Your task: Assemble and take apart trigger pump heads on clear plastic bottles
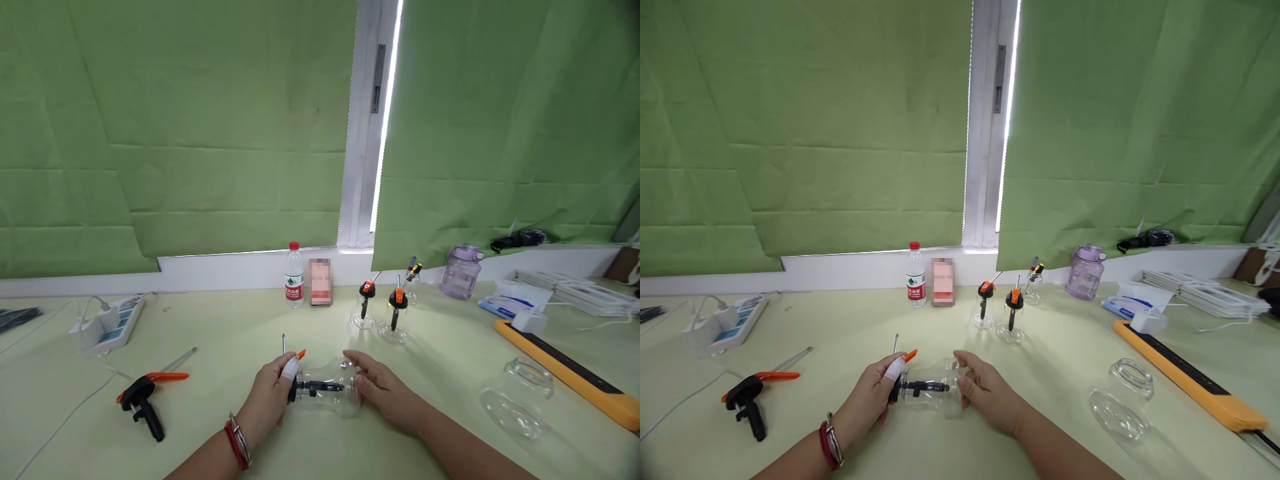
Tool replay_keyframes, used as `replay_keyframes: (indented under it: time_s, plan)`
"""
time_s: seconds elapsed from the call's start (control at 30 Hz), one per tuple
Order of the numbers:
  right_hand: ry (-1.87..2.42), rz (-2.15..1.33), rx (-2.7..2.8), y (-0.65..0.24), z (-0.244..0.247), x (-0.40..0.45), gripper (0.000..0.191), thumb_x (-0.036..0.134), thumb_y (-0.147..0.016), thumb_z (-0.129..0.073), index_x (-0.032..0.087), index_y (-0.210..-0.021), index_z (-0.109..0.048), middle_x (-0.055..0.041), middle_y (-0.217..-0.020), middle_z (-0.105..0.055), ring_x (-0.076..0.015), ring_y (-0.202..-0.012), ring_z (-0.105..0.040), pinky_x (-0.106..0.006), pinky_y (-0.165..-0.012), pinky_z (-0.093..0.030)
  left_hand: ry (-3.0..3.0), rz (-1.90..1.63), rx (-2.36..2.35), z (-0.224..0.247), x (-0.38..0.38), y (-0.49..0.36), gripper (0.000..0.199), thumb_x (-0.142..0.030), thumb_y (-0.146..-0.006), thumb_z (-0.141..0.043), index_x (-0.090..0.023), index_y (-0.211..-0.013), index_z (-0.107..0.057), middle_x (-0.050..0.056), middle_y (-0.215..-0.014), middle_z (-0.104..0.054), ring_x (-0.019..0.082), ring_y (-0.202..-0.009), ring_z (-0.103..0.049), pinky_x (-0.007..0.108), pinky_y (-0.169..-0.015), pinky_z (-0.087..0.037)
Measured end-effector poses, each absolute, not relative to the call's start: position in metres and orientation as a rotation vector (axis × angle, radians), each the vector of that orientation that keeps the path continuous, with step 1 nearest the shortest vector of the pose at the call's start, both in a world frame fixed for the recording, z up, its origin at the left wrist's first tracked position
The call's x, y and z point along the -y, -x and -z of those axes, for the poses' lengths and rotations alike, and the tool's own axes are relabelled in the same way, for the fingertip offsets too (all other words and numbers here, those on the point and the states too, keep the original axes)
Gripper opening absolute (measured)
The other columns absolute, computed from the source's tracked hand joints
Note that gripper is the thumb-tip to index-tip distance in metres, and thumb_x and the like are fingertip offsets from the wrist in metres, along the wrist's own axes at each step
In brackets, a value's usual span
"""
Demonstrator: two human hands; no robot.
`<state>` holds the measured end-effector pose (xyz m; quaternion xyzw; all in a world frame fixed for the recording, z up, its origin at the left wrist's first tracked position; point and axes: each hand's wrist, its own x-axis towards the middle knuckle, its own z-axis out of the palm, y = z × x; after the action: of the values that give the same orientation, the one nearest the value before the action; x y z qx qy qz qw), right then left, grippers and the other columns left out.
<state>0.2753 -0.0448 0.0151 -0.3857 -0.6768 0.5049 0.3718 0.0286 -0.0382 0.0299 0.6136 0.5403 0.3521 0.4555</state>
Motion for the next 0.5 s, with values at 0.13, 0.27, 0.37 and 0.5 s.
replay_keyframes:
  time_s: [0.13, 0.27, 0.37, 0.5]
  plan:
    - [0.862, -1.394, 1.663, -0.275, -0.009, 0.045, 0.064, 0.049, -0.075, -0.065, 0.029, -0.129, -0.037, -0.0073, -0.114, -0.046, -0.0144, -0.08, -0.051, -0.033, -0.074, -0.046, -1.502, -0.886, -1.321, -0.031, 0.038, -0.029, 0.056, -0.059, -0.083, -0.036, -0.017, -0.115, -0.056, -0.007, -0.052, -0.032, 0.01, -0.038, -0.033, 0.019, -0.028, -0.032]
    - [0.84, -1.464, 1.619, -0.276, -0.002, 0.04, 0.069, 0.044, -0.07, -0.073, 0.028, -0.129, -0.04, -0.0072, -0.114, -0.045, -0.0138, -0.081, -0.049, -0.031, -0.073, -0.045, -1.516, -0.908, -1.304, -0.03, 0.038, -0.03, 0.053, -0.06, -0.083, -0.035, -0.017, -0.104, -0.059, -0.007, -0.051, -0.033, 0.01, -0.039, -0.033, 0.019, -0.028, -0.031]
    - [0.885, -1.475, 1.639, -0.277, 0.0, 0.039, 0.064, 0.049, -0.079, -0.062, 0.025, -0.133, -0.038, -0.0068, -0.103, -0.049, -0.0154, -0.079, -0.05, -0.033, -0.071, -0.045, -1.526, -0.892, -1.311, -0.03, 0.039, -0.029, 0.049, -0.059, -0.085, -0.033, -0.018, -0.099, -0.058, -0.007, -0.051, -0.032, 0.009, -0.037, -0.031, 0.018, -0.028, -0.029]
    - [0.963, -1.37, 1.707, -0.278, -0.002, 0.04, 0.062, 0.051, -0.083, -0.054, 0.021, -0.134, -0.038, -0.0022, -0.085, -0.049, -0.0153, -0.075, -0.049, -0.034, -0.074, -0.043, -1.537, -0.869, -1.325, -0.03, 0.039, -0.029, 0.048, -0.059, -0.085, -0.032, -0.019, -0.091, -0.058, -0.007, -0.051, -0.031, 0.009, -0.035, -0.032, 0.018, -0.028, -0.029]
